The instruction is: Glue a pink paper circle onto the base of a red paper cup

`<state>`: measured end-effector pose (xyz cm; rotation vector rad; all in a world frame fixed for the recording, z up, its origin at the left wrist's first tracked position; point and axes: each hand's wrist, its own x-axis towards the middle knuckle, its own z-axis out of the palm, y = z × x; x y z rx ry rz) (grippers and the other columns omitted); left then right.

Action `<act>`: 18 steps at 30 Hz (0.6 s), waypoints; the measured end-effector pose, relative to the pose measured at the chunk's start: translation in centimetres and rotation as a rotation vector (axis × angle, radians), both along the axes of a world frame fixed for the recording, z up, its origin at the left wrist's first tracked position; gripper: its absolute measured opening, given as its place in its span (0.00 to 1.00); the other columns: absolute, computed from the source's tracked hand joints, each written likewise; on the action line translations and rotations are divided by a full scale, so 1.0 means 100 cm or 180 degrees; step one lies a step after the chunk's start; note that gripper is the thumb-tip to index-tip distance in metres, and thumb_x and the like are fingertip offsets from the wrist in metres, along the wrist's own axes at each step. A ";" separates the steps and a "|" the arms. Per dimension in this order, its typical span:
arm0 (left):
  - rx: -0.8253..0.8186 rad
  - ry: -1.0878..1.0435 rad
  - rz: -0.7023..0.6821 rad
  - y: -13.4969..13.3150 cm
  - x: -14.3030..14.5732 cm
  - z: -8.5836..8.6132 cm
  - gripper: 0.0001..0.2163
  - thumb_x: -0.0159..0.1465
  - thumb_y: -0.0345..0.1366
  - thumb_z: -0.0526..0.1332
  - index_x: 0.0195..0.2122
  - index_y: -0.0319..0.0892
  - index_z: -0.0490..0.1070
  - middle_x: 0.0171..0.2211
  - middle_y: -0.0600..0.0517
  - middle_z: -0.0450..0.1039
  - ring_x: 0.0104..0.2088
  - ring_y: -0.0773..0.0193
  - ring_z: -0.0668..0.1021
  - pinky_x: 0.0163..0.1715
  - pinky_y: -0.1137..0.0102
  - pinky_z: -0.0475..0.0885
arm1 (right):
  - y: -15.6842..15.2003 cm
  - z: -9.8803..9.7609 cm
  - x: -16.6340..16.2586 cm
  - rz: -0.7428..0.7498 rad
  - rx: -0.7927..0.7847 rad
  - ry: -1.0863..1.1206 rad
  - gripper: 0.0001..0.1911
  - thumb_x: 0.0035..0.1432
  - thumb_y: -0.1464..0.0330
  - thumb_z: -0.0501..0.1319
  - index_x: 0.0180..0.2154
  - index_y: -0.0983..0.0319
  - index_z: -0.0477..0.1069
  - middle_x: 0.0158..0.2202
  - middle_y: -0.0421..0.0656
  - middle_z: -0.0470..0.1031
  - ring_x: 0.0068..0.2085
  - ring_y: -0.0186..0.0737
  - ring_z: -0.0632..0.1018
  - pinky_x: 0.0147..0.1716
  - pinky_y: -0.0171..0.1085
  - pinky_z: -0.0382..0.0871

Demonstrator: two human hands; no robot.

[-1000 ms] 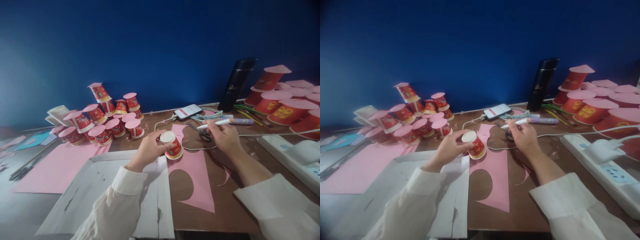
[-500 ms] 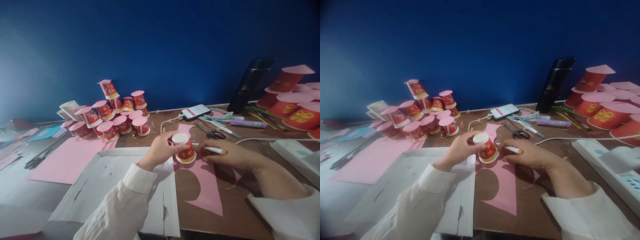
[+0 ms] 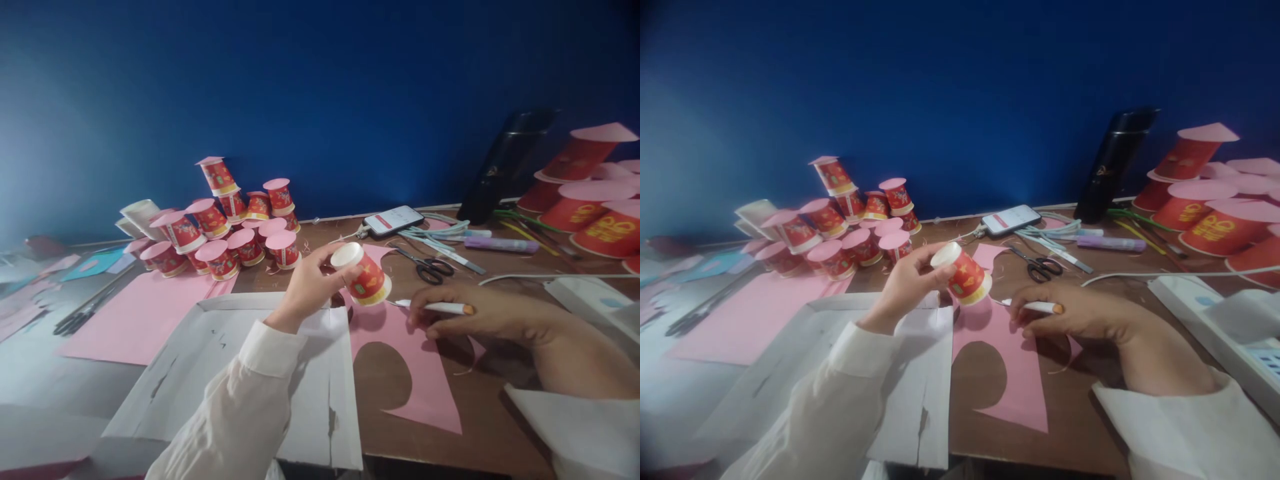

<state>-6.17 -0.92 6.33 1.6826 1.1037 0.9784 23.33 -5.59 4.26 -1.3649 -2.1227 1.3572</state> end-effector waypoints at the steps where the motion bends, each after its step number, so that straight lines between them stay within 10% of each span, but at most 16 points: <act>1: 0.0026 0.0109 -0.0093 -0.001 0.001 0.000 0.28 0.58 0.47 0.75 0.57 0.42 0.77 0.56 0.44 0.80 0.51 0.53 0.82 0.52 0.61 0.78 | 0.000 0.000 0.001 -0.0006 0.0032 -0.0004 0.13 0.55 0.55 0.71 0.40 0.53 0.84 0.42 0.43 0.84 0.45 0.50 0.83 0.46 0.43 0.78; 10: 0.0339 0.0838 -0.1025 -0.010 0.003 0.000 0.27 0.57 0.46 0.76 0.57 0.48 0.78 0.56 0.49 0.81 0.53 0.54 0.82 0.55 0.62 0.75 | 0.003 0.003 0.011 0.0250 -0.0025 0.0015 0.21 0.61 0.50 0.67 0.46 0.58 0.81 0.47 0.46 0.83 0.48 0.48 0.82 0.48 0.41 0.75; 18: 0.0380 0.1173 -0.1161 -0.013 0.007 -0.001 0.30 0.55 0.43 0.77 0.59 0.46 0.76 0.59 0.47 0.79 0.55 0.52 0.80 0.57 0.61 0.72 | 0.003 0.008 0.004 -0.0766 0.0602 0.0036 0.24 0.57 0.45 0.67 0.42 0.57 0.80 0.45 0.46 0.83 0.48 0.51 0.81 0.53 0.46 0.72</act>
